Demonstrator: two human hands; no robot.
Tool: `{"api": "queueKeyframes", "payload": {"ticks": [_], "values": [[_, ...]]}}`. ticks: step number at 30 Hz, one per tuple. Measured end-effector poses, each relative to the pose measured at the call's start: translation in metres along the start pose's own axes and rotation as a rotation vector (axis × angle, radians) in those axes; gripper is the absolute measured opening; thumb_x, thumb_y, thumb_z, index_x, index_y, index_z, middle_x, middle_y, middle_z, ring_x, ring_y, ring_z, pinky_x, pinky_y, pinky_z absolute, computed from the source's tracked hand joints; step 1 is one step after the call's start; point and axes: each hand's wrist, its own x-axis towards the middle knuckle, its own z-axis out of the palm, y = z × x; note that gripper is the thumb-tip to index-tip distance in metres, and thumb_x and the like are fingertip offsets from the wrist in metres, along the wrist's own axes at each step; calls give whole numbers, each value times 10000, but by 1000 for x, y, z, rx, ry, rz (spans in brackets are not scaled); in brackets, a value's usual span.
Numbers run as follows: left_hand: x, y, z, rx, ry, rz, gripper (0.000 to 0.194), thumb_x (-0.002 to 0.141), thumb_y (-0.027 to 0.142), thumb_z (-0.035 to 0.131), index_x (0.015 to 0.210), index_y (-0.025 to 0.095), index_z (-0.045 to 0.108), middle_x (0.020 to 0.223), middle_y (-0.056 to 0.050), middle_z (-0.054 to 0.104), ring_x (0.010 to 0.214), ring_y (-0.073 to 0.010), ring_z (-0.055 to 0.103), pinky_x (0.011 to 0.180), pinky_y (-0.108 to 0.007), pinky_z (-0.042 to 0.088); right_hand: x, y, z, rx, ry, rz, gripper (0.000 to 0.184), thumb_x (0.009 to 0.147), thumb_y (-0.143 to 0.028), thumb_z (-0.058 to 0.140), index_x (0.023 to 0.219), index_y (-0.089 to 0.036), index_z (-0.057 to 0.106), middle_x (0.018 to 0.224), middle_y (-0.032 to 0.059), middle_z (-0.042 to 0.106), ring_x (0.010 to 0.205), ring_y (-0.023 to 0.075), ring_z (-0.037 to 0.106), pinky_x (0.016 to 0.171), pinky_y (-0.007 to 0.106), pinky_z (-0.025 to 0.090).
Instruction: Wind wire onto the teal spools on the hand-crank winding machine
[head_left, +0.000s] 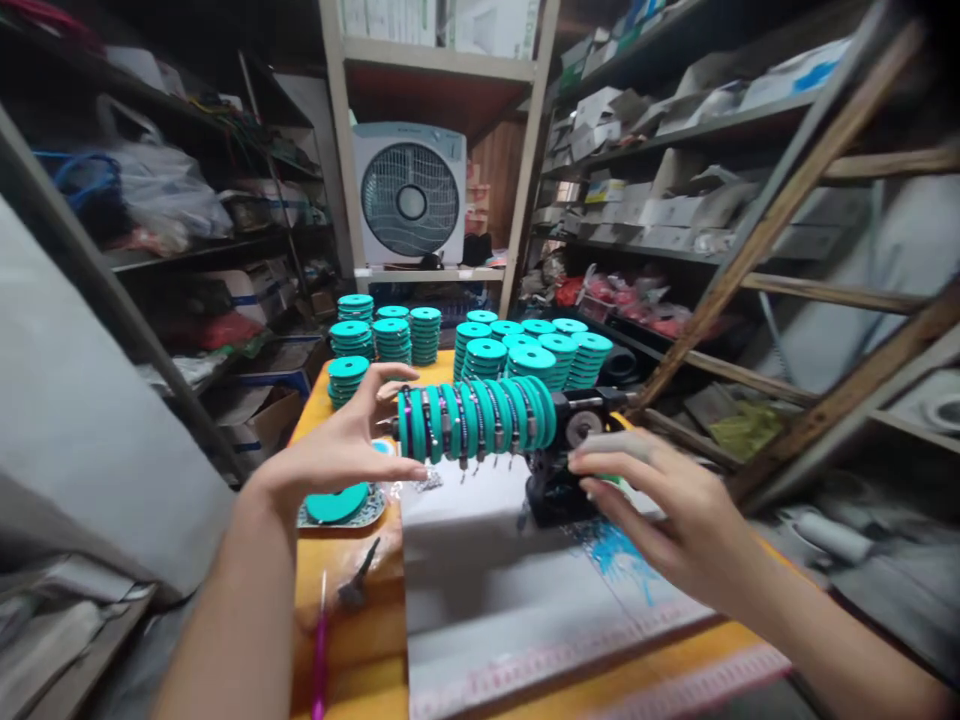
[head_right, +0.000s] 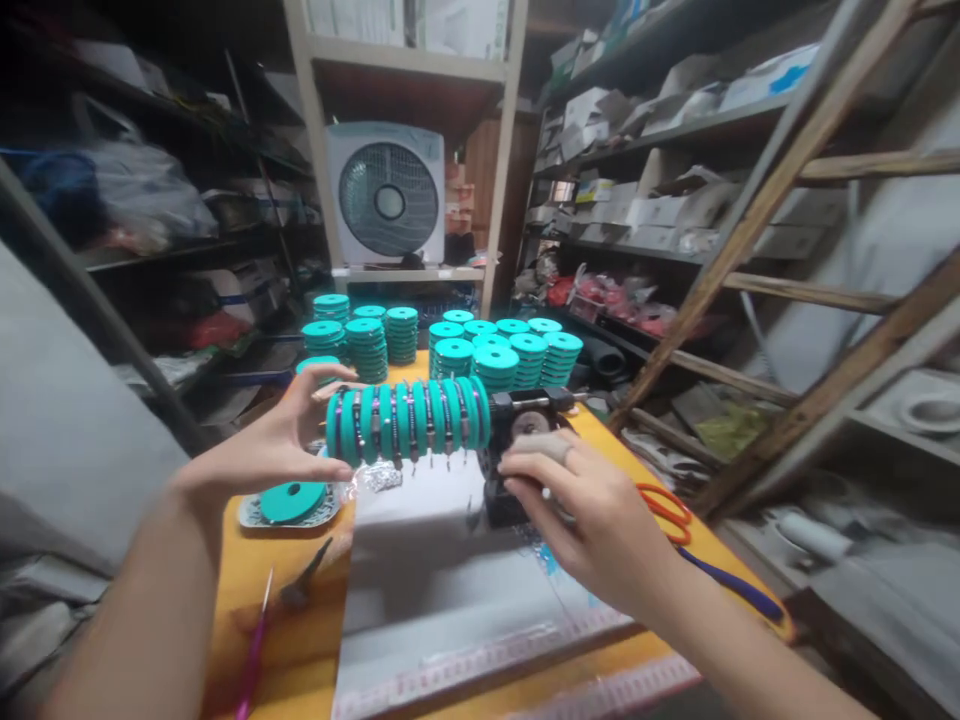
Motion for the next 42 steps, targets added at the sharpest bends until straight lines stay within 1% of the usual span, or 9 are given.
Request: {"api": "queueKeyframes", "payload": {"ticks": [3, 6, 9, 13, 23, 28, 32, 38, 42], "values": [[2, -2, -1, -3, -1, -30, 752, 667, 243, 769, 1227, 313, 272, 1196, -60, 484, 1032, -216, 558, 838, -371, 498, -38, 8, 3, 31, -351, 285, 94, 864, -174, 545, 859, -211, 631, 860, 46, 613, 817, 181, 583, 699, 322, 491], [2, -4, -2, 18, 13, -37, 751, 676, 253, 763, 1244, 312, 276, 1190, -60, 491, 1074, -221, 537, 843, -351, 499, -63, 14, 25, 14, -460, 418, 83, 848, -182, 555, 843, -208, 634, 883, 63, 590, 880, 216, 555, 742, 360, 467], [1, -8, -5, 106, 47, -51, 745, 661, 289, 775, 1242, 296, 310, 1242, -70, 456, 1149, -231, 489, 907, -346, 463, -70, 18, 44, 0, -440, 512, 100, 860, -213, 542, 844, -211, 640, 838, 61, 573, 862, 225, 541, 742, 371, 449], [0, -13, -8, 148, 53, -85, 734, 654, 314, 779, 1231, 282, 327, 1288, -89, 430, 1210, -256, 447, 963, -384, 426, -64, 23, 55, -51, -400, 504, 134, 855, -175, 522, 856, -207, 653, 829, 66, 586, 854, 243, 532, 740, 387, 434], [2, -10, -8, 44, 24, -64, 647, 666, 275, 776, 1141, 264, 338, 1223, -76, 494, 1183, -246, 492, 942, -400, 445, -65, 8, 64, -55, -337, 382, 154, 866, -125, 477, 874, -175, 622, 881, 83, 584, 872, 244, 513, 757, 399, 444], [1, -8, -8, 31, -9, -7, 589, 704, 241, 749, 1107, 282, 320, 1182, -46, 514, 1127, -223, 529, 906, -400, 460, -67, 7, 68, -15, -279, 444, 134, 859, -166, 525, 866, -200, 654, 870, 71, 601, 848, 233, 552, 742, 383, 465], [1, -7, -8, 57, -9, 40, 560, 709, 233, 746, 1096, 282, 343, 1218, -43, 480, 1182, -221, 485, 960, -400, 417, -68, 10, 73, 37, -237, 457, 155, 857, -175, 535, 882, -215, 683, 911, 66, 623, 873, 225, 572, 768, 369, 470], [-2, -4, -9, 91, 12, 28, 571, 697, 249, 753, 1117, 285, 367, 1230, -44, 459, 1166, -234, 490, 959, -422, 422, -63, 2, 82, -63, -271, 528, 128, 849, -246, 566, 830, -201, 684, 874, 77, 616, 860, 249, 544, 758, 383, 444], [-7, -4, -4, 78, 47, 5, 591, 696, 262, 751, 1147, 291, 371, 1219, -53, 464, 1140, -243, 503, 913, -421, 459, -60, -1, 86, -116, -299, 507, 119, 857, -232, 552, 847, -195, 664, 868, 79, 593, 864, 262, 520, 774, 398, 422]]}}
